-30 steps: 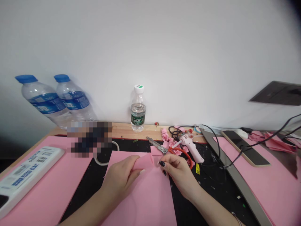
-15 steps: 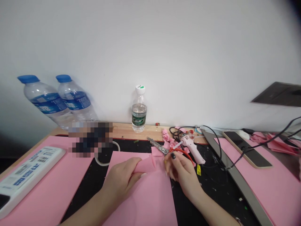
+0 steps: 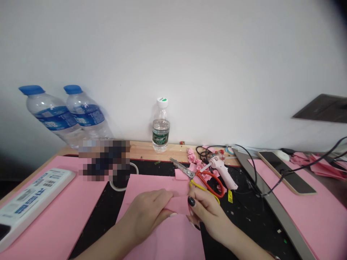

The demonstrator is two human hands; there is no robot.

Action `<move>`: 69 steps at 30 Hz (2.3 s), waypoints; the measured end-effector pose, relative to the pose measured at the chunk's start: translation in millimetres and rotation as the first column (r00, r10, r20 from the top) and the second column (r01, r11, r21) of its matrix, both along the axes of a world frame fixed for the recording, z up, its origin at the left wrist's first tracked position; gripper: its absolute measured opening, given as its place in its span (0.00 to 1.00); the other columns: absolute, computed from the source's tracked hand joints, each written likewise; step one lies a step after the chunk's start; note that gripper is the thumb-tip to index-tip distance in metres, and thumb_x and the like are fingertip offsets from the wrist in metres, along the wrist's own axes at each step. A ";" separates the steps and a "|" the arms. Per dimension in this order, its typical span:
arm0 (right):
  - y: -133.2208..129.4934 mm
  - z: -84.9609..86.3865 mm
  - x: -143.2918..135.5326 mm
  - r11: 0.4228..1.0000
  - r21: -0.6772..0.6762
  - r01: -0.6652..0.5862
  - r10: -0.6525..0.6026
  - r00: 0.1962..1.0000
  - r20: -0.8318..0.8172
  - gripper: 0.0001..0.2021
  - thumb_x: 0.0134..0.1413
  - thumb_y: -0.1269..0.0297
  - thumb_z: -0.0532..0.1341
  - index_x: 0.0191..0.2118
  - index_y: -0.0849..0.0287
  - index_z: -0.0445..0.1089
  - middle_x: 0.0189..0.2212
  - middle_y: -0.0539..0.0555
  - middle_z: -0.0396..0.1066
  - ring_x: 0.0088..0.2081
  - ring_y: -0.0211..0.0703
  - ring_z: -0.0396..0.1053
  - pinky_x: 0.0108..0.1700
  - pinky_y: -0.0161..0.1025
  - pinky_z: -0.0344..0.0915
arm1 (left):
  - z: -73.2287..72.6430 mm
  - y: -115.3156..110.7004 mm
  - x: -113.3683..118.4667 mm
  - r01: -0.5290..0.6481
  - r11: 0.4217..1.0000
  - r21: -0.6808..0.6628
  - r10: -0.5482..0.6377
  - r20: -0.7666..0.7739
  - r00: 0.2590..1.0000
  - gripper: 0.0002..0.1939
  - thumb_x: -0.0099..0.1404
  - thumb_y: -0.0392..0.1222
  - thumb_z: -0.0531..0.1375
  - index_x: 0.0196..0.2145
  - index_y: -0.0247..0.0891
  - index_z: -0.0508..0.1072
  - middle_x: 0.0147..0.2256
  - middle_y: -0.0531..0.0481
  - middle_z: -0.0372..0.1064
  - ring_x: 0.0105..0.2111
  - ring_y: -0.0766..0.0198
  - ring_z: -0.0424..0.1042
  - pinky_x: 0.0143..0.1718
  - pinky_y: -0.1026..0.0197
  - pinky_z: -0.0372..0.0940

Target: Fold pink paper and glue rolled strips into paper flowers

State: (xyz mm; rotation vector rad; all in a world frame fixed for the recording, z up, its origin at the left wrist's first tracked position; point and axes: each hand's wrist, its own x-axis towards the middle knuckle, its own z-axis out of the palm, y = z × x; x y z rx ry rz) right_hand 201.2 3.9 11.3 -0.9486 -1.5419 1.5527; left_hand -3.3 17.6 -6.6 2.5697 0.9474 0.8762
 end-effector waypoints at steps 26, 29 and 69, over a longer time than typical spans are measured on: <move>-4.5 -4.7 -7.6 0.889 -0.273 -0.368 0.198 0.846 -0.495 0.15 0.58 0.54 0.60 0.34 0.62 0.62 0.22 0.52 0.70 0.18 0.30 0.63 0.18 0.26 0.52 | 26.6 -7.4 3.6 0.186 0.937 -0.295 -0.102 0.278 0.955 0.09 0.70 0.43 0.49 0.39 0.38 0.67 0.31 0.51 0.68 0.29 0.64 0.66 0.32 0.64 0.57; -4.7 -1.2 -7.0 0.887 -0.296 -0.356 0.177 0.852 -0.493 0.17 0.56 0.52 0.61 0.36 0.63 0.62 0.21 0.52 0.70 0.17 0.30 0.62 0.17 0.26 0.51 | 42.7 -7.6 3.9 0.283 0.701 -0.655 -0.030 0.369 0.929 0.12 0.71 0.45 0.49 0.34 0.38 0.67 0.29 0.53 0.64 0.29 0.66 0.62 0.32 0.65 0.56; -5.6 -20.7 -10.3 0.701 -0.368 -0.611 0.288 0.714 -0.638 0.16 0.56 0.53 0.61 0.34 0.64 0.64 0.15 0.48 0.65 0.12 0.28 0.57 0.15 0.26 0.44 | 14.6 -1.4 -5.4 0.583 -0.513 -0.630 0.117 0.622 0.774 0.23 0.61 0.61 0.56 0.25 0.36 0.60 0.15 0.63 0.43 0.11 0.76 0.34 0.09 0.70 0.32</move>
